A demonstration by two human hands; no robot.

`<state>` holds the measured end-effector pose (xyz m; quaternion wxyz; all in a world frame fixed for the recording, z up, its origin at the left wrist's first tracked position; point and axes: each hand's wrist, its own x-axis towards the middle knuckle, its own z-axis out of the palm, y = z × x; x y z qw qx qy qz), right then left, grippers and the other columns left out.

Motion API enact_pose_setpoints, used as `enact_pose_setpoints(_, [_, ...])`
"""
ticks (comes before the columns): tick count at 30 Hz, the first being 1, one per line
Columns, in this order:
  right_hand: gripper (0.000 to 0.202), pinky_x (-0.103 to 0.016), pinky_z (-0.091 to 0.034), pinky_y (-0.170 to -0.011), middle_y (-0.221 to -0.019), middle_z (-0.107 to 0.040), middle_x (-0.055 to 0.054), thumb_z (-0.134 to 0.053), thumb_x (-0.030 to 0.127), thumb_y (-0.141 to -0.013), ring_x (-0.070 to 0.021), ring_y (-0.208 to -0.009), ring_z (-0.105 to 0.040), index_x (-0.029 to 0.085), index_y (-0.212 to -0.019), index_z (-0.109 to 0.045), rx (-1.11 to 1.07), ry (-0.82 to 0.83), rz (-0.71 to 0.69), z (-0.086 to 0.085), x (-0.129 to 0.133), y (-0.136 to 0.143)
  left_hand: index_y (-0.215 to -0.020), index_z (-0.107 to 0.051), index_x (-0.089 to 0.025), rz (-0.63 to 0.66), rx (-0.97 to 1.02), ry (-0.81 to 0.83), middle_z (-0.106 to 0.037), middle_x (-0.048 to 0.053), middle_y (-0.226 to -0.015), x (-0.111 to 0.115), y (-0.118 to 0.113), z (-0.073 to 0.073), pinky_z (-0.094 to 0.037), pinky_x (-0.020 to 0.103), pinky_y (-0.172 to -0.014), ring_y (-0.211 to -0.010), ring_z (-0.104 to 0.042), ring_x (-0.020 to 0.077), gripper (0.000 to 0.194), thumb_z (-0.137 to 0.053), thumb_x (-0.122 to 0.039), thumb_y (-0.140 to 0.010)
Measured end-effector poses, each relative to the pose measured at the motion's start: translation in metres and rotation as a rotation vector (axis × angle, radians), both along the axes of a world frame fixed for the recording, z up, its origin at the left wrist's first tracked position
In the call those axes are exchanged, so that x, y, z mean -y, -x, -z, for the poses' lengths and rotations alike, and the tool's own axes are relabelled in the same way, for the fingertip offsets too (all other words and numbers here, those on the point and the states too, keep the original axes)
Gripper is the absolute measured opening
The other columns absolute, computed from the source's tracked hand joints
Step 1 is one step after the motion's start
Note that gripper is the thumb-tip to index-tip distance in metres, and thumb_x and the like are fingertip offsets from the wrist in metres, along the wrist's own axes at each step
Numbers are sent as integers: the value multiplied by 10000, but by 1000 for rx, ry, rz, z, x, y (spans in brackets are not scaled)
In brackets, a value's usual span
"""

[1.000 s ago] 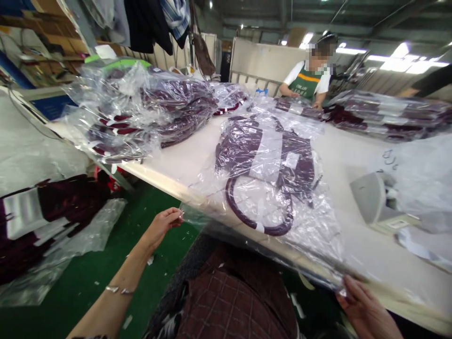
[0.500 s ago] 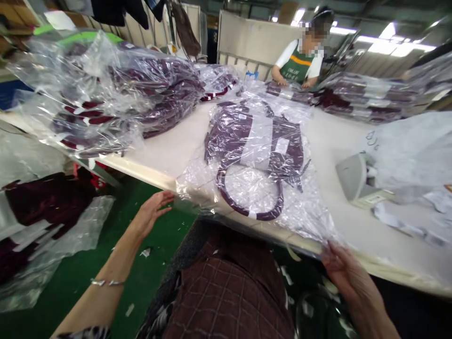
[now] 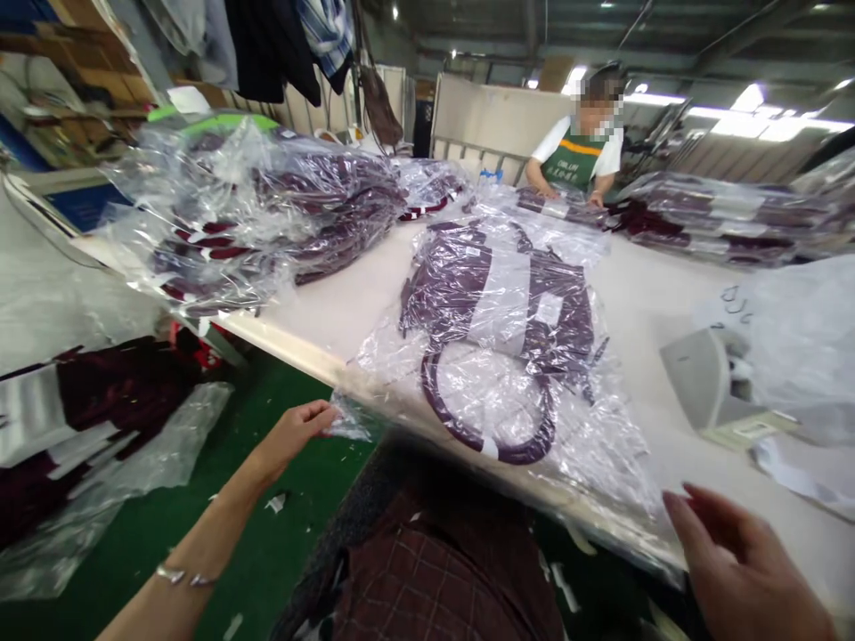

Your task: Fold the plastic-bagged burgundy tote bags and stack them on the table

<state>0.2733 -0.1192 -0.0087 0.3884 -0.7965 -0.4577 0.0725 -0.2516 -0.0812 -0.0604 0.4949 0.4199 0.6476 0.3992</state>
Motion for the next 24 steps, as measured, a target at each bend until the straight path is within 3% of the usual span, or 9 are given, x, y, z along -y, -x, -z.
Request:
enact_pose_setpoints(3, [397, -434, -583, -814, -1001, -775, -86, -674, 596, -813, -288, -877, -728, 258, -1011, -739, -45, -72, -518, -42, -35, 102, -564, -576, -191, 46, -154, -91, -570, -7, -564, -14, -6, -33, -441, 252, -604, -585, -509, 142, 540, -688, -699, -712])
enact_pose_setpoints(5, [630, -445, -598, -870, -1142, -763, -107, -763, 566, -774, -286, -967, -731, 226, -1293, -655, -137, -61, -843, -58, -60, 175, -572, -553, -194, 73, -159, -167, -559, -16, -555, -32, -20, -61, -410, 238, -570, -556, -481, 126, 510, -656, -654, -767])
enact_pose_setpoints(7, [945, -490, -567, -985, -1357, -668, -164, -880, 529, -647, -327, -1154, -676, 183, -1451, -526, -160, -104, -1017, -64, -88, 232, -596, -561, -190, 159, -159, -250, -570, -17, -567, -56, -43, -90, -404, 232, -563, -558, -489, 122, 471, -650, -610, -793])
enact_pose_setpoints(9, [914, -478, -561, -1002, -1344, -668, -165, -874, 421, -665, -315, -1159, -674, 174, -1460, -497, -207, -127, -1031, -62, -117, 261, -628, -593, -184, 299, -166, -335, -591, -15, -592, -83, -72, -112, -411, 234, -573, -578, -516, 126, 427, -646, -567, -810])
enact_pose_setpoints(11, [640, -435, -593, -931, -1165, -737, -113, -778, 339, -758, -270, -1023, -723, 192, -1345, -567, -321, -111, -936, -56, -147, 264, -693, -651, -177, 424, -180, -427, -647, 3, -669, -115, -97, -123, -446, 247, -621, -646, -575, 145, 391, -611, -534, -847])
enact_pose_setpoints(13, [411, -391, -624, -797, -959, -758, -54, -700, 304, -799, -238, -853, -749, 212, -1188, -605, -529, -39, -831, -48, -174, 249, -817, -717, -174, 439, -244, -547, -720, 37, -834, -149, -112, -121, -489, 272, -723, -799, -642, 181, 370, -565, -504, -887])
enact_pose_setpoints(17, [301, -323, -609, -620, -789, -733, -3, -721, 277, -706, -211, -689, -731, 219, -977, -605, -931, 122, -731, -25, -215, 206, -1104, -739, -175, 491, -420, -608, -749, 89, -1138, -207, -115, -86, -510, 307, -872, -1030, -666, 231, 387, -626, -434, -839])
enact_pose_setpoints(21, [279, -299, -586, -606, -728, -707, 5, -751, 319, -642, -174, -633, -671, 203, -881, -670, -976, 161, -656, 2, -232, 179, -978, -763, -156, 637, -515, -471, -760, 59, -897, -235, -115, -57, -482, 275, -721, -809, -669, 202, 334, -630, -416, -815])
enact_pose_setpoints(24, [331, -262, -540, -591, -749, -721, -9, -757, 417, -674, -163, -660, -658, 186, -907, -710, -889, 162, -653, 10, -232, 171, -864, -757, -153, 613, -514, -442, -736, 44, -797, -240, -123, -57, -431, 266, -658, -742, -641, 188, 316, -630, -437, -808])
